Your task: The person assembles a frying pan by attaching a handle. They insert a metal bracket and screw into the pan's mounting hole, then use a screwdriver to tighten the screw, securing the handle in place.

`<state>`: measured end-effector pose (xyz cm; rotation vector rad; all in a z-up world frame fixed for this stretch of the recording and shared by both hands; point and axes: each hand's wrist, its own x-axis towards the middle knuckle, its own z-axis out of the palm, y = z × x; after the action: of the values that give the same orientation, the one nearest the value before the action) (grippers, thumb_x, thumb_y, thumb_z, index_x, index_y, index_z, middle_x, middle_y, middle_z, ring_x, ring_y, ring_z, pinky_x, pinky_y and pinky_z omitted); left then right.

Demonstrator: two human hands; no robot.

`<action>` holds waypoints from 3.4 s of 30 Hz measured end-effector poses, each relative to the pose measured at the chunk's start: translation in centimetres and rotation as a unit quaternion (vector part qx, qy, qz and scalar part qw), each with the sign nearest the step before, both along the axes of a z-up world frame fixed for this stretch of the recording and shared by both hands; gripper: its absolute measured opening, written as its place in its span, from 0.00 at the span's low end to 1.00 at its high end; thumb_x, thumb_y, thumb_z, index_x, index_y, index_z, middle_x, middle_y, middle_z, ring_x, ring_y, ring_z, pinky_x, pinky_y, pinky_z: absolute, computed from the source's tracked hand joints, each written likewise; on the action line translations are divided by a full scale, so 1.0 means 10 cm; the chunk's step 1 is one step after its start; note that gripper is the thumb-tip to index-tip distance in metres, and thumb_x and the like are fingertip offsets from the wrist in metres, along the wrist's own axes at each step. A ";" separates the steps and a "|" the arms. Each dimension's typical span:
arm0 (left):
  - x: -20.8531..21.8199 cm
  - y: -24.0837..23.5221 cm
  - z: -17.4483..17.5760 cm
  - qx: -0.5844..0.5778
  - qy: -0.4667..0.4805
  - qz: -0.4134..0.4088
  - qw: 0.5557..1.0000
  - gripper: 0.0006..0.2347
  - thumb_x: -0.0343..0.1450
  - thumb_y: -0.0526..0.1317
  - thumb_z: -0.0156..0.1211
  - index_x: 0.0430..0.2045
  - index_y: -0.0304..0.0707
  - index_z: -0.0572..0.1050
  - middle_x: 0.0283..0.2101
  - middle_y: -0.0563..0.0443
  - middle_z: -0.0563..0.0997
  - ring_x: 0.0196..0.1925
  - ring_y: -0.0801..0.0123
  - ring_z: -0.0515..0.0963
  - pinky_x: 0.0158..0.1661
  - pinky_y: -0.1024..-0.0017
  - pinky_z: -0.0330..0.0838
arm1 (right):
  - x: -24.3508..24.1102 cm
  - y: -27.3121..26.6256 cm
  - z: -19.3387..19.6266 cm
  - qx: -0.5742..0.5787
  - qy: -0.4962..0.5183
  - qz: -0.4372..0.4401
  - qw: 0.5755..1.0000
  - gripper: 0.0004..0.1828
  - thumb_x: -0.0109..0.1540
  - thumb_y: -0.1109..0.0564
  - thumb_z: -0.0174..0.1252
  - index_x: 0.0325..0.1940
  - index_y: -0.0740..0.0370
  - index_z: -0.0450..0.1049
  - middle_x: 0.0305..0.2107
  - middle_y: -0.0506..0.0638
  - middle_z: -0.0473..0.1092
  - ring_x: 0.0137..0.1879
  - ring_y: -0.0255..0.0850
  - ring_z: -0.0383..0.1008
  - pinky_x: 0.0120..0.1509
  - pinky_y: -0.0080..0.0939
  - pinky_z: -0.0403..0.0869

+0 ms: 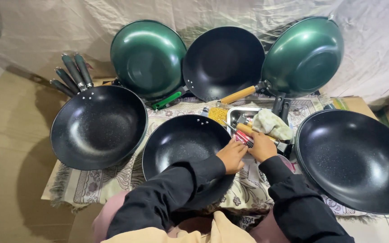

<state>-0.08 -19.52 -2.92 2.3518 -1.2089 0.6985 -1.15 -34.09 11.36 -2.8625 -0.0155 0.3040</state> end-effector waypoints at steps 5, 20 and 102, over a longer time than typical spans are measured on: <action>-0.34 0.20 0.16 0.026 0.049 -0.085 0.995 0.24 0.58 0.43 0.54 0.46 0.31 0.78 0.51 0.38 0.80 0.61 0.49 0.75 0.71 0.47 0.53 | 0.09 -0.13 -0.22 -0.028 0.002 0.009 1.000 0.37 0.53 0.44 0.70 0.65 0.50 0.71 0.53 0.56 0.72 0.62 0.54 0.76 0.65 0.53 0.76; -0.85 0.65 0.30 0.060 0.061 -0.252 0.964 0.09 0.58 0.47 0.62 0.24 0.44 0.78 0.29 0.53 0.80 0.38 0.64 0.81 0.65 0.60 0.67 | -0.04 0.18 -0.60 0.150 -0.091 0.065 0.982 0.19 0.63 0.36 0.58 0.46 0.48 0.81 0.30 0.49 0.80 0.46 0.52 0.81 0.51 0.55 0.78; 0.84 -0.20 0.63 -0.019 0.111 0.188 0.976 0.38 0.60 0.38 0.65 0.68 0.42 0.56 0.69 0.35 0.56 0.73 0.41 0.57 0.62 0.44 0.62 | 0.73 -0.86 -0.39 0.175 -0.252 -0.016 0.952 0.32 0.55 0.58 0.63 0.65 0.53 0.70 0.42 0.53 0.70 0.54 0.54 0.71 0.62 0.56 0.71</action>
<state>8.28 -21.56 3.34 2.5727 -0.6585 0.5461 6.20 -42.70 7.47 -2.5030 -0.1087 -0.4048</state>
